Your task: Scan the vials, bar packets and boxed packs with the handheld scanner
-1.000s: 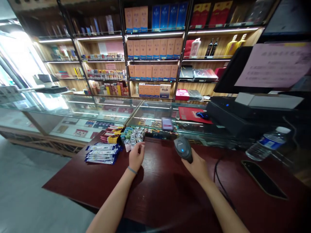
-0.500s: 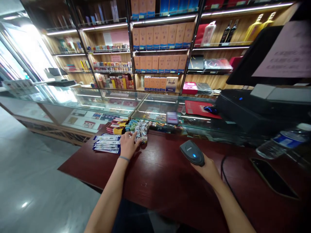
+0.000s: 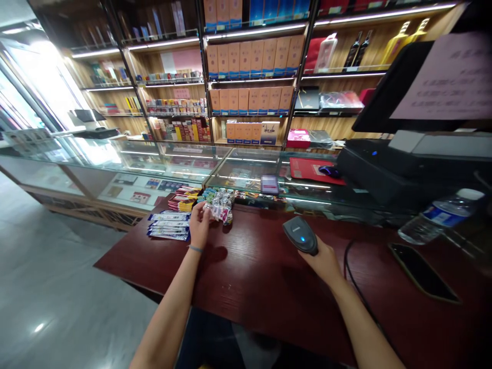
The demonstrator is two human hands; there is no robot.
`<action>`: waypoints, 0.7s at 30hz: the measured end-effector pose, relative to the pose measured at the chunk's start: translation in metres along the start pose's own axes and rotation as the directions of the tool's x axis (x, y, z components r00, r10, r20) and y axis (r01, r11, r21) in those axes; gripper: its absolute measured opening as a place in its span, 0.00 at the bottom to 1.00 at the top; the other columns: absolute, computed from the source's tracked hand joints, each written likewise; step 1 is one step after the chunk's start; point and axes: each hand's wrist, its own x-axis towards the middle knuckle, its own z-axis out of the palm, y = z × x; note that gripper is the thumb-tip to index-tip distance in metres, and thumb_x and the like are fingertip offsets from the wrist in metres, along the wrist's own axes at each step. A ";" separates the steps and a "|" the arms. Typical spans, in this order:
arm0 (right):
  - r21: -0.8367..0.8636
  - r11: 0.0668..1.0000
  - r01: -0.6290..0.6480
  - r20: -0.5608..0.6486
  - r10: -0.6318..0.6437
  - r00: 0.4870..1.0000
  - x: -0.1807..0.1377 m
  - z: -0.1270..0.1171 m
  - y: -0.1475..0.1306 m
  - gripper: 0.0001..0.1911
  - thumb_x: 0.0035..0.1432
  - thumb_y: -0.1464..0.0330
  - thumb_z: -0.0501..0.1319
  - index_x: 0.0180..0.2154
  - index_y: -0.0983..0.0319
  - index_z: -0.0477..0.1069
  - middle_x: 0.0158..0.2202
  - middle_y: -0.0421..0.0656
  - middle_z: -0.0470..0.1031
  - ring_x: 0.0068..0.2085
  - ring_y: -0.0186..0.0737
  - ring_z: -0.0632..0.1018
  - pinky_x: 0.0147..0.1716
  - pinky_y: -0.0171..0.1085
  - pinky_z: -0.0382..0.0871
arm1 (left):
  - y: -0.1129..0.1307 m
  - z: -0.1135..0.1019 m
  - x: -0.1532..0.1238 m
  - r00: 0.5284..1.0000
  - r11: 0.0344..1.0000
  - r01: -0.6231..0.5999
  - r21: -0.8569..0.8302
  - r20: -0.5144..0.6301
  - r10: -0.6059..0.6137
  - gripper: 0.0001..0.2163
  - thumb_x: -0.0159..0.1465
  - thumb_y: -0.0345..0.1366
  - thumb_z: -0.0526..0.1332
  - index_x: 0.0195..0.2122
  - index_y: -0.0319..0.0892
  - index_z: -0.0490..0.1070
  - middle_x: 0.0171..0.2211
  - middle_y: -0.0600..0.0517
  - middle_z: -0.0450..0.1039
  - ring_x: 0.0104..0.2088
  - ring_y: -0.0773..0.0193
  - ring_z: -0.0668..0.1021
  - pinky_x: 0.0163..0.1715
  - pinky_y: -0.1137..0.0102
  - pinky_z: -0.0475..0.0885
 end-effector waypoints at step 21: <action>-0.124 0.991 0.047 -0.009 -0.048 0.999 -0.001 -0.006 -0.005 0.16 0.56 0.64 0.62 0.48 0.56 0.76 0.41 0.44 0.85 0.43 0.52 0.86 0.38 0.38 0.75 | -0.006 0.104 -0.040 0.588 0.309 0.803 -0.511 0.589 -0.554 0.10 0.66 0.36 0.68 0.46 0.42 0.74 0.40 0.50 0.80 0.39 0.63 0.82 0.43 0.64 0.78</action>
